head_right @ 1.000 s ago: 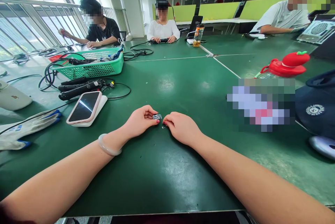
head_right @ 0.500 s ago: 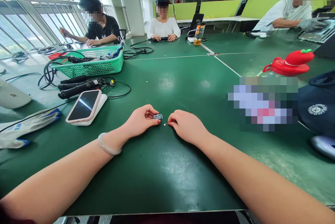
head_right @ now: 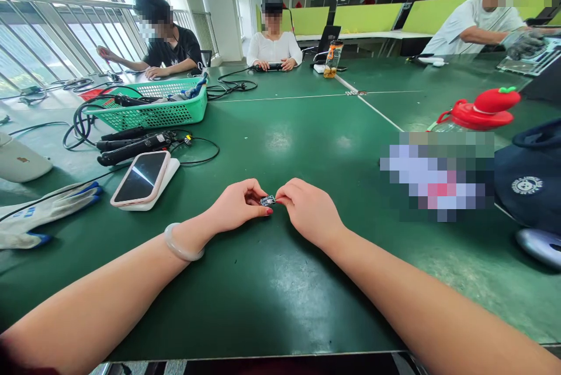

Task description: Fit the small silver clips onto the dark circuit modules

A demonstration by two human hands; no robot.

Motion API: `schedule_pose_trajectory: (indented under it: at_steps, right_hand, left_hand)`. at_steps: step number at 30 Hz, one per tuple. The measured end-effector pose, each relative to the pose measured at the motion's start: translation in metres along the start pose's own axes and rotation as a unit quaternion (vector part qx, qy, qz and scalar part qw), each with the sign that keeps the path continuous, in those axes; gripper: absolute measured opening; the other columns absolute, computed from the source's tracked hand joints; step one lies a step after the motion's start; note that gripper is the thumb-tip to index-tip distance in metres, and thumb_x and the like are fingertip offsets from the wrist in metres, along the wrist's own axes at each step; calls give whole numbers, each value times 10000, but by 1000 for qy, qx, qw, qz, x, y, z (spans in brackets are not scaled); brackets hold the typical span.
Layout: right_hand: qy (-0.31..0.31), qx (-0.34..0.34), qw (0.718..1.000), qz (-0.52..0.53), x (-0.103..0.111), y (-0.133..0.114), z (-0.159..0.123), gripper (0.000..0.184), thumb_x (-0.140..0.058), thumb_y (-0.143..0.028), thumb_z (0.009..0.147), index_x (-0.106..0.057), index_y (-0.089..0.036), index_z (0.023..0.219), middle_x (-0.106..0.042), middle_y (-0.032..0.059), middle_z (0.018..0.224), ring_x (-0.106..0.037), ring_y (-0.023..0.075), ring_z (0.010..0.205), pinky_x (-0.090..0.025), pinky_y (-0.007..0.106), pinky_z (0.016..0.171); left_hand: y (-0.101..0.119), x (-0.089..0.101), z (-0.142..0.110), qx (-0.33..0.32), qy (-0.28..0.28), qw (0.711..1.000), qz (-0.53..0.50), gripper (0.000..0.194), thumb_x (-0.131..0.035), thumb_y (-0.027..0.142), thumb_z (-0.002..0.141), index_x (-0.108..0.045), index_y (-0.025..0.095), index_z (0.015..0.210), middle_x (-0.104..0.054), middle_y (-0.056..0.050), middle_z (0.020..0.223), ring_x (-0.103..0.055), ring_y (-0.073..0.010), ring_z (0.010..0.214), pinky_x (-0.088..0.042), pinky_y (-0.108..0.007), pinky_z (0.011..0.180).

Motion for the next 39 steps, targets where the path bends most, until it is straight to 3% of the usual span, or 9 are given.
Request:
schedule_pose_trajectory:
  at_steps: [6, 17, 21, 25, 30, 33, 36, 37, 39]
  right_hand:
    - [-12, 34, 999, -14, -7, -12, 1, 216, -449, -200, 895, -646, -207, 807, -662, 35, 854, -590, 155, 765, -452, 274, 691]
    - [-5, 16, 1000, 2, -3, 0, -2, 201, -517, -264, 883, -660, -202, 1011, -672, 44, 947, -619, 167, 835, -475, 288, 734]
    - [-22, 13, 1000, -3, -7, 0, -3, 176, -526, -310, 886, -666, -214, 932, -680, 38, 907, -620, 170, 816, -465, 289, 719]
    - [0, 20, 1000, -20, -6, -5, -4, 208, -553, -394, 869, -649, -210, 859, -676, 35, 864, -615, 160, 771, -442, 275, 681]
    - [-4, 52, 996, -73, -13, -16, -3, 269, -524, -417, 881, -625, -197, 762, -659, 31, 801, -593, 147, 713, -408, 265, 632]
    - [-12, 53, 996, -67, -16, -15, -2, 280, -520, -434, 882, -626, -200, 771, -654, 25, 795, -584, 140, 701, -399, 260, 635]
    - [-17, 14, 999, -44, -13, -3, 1, 264, -533, -433, 873, -625, -209, 769, -641, 12, 774, -574, 136, 694, -392, 257, 632]
    - [-19, -4, 999, -37, -13, 3, 2, 269, -527, -432, 875, -621, -211, 755, -631, 8, 754, -565, 134, 679, -388, 258, 621]
    - [-24, -34, 999, -20, -11, 12, 4, 290, -500, -427, 886, -613, -213, 726, -612, 3, 719, -546, 130, 649, -379, 258, 596]
  left_hand:
    - [7, -3, -2, -25, -12, 999, 43, 300, -772, 269, 591, -541, 174, 757, -626, 15, 736, -567, -114, 662, -457, -257, 636]
    - [4, -2, 0, -22, -7, 1000, -15, 255, -749, 192, 619, -554, 156, 780, -664, -6, 755, -620, -128, 697, -497, -275, 677]
    - [1, -3, 3, -13, -14, 998, -60, 236, -721, 168, 665, -607, 135, 869, -695, -46, 827, -651, -144, 775, -516, -308, 770]
    - [1, -9, 2, 12, -52, 990, -132, 295, -678, 167, 728, -647, 122, 1017, -710, -95, 973, -660, -158, 893, -493, -338, 895]
    - [3, -21, -3, 41, -99, 976, -192, 285, -628, 119, 752, -665, 127, 1034, -724, -64, 874, -662, -127, 807, -513, -303, 856]
    - [1, -15, -1, 28, -84, 988, -129, 264, -589, 121, 773, -666, 129, 1025, -723, -70, 898, -663, -133, 799, -521, -303, 834]
    - [2, 15, 3, -16, 6, 998, 59, 270, -537, 145, 806, -664, 158, 1044, -712, -80, 999, -664, -171, 860, -511, -334, 865]
    - [6, 29, 3, -32, 52, 987, 149, 278, -514, 152, 820, -665, 170, 1052, -709, -83, 1018, -659, -191, 895, -497, -352, 891]
    - [16, 57, -1, -47, 132, 936, 323, 320, -449, 141, 844, -661, 173, 1081, -691, -102, 1077, -632, -239, 991, -458, -385, 942]
Point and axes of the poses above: each hand's wrist, its own z-axis towards the middle knuckle, its own x-axis out of the back of the hand, y = z × x, the point moved 10 cm from there along z, towards the middle knuckle
